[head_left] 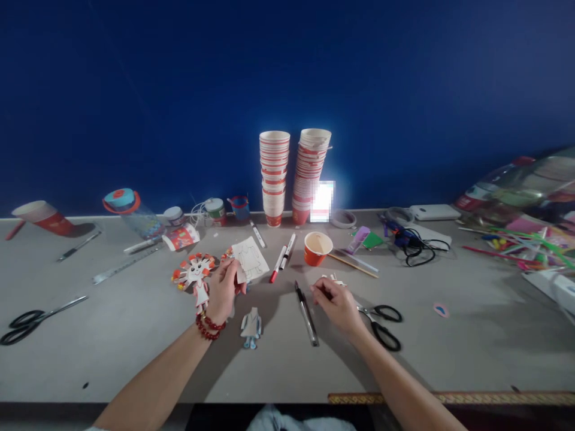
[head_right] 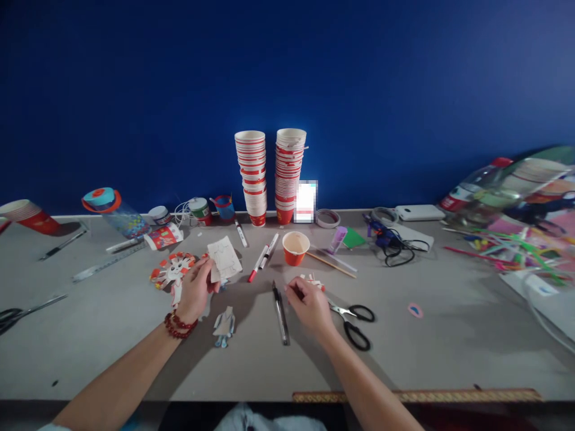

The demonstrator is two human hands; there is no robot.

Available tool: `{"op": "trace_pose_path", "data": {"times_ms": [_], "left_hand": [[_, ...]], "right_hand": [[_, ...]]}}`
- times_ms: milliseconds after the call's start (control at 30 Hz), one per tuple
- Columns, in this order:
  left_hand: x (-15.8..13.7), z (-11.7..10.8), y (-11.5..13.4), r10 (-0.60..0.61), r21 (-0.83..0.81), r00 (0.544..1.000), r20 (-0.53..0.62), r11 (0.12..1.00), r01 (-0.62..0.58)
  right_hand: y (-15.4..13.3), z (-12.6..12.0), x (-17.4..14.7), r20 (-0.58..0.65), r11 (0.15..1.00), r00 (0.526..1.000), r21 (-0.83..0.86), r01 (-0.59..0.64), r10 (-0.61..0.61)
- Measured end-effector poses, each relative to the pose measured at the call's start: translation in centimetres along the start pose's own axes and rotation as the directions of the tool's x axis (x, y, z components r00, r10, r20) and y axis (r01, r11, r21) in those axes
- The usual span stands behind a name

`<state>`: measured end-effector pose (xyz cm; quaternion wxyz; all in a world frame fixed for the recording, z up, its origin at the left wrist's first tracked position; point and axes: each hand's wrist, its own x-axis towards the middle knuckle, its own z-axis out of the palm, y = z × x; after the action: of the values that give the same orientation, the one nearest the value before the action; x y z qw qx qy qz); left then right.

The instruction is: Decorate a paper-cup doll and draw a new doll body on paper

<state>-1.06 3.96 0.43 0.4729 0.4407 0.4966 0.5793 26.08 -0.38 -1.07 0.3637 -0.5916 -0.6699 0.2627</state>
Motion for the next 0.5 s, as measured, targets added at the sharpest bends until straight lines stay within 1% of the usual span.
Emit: {"op": "trace_pose_path", "data": {"times_ms": [100, 233, 300, 367, 500], "left_hand": [[0.2, -0.1, -0.1, -0.006, -0.016, 1.000, -0.006, 1.000, 0.006], [0.3, -0.1, -0.1, -0.009, -0.036, 1.000, -0.022, 0.999, 0.009], [0.2, 0.0, -0.1, -0.009, -0.038, 0.999, -0.033, 0.999, 0.008], [0.1, 0.1, 0.0, -0.009, -0.038, 0.999, -0.043, 0.999, 0.008], [0.4, 0.0, 0.3, -0.001, -0.058, 0.998, -0.067, 0.998, -0.003]], "right_hand": [[-1.0, 0.2, -0.3, 0.092, 0.977, 0.995, -0.209, 0.049, -0.030], [-2.3, 0.6, -0.9, 0.216, 0.908, 0.974, -0.390, 0.151, -0.070], [-2.8, 0.8, -1.1, 0.234, 0.876, 0.969, -0.447, 0.180, -0.079], [-3.0, 1.0, -1.2, 0.234, 0.858, 0.970, -0.482, 0.179, -0.071], [-2.5, 0.9, -0.9, 0.190, 0.857, 0.982, -0.505, 0.097, 0.001]]}}
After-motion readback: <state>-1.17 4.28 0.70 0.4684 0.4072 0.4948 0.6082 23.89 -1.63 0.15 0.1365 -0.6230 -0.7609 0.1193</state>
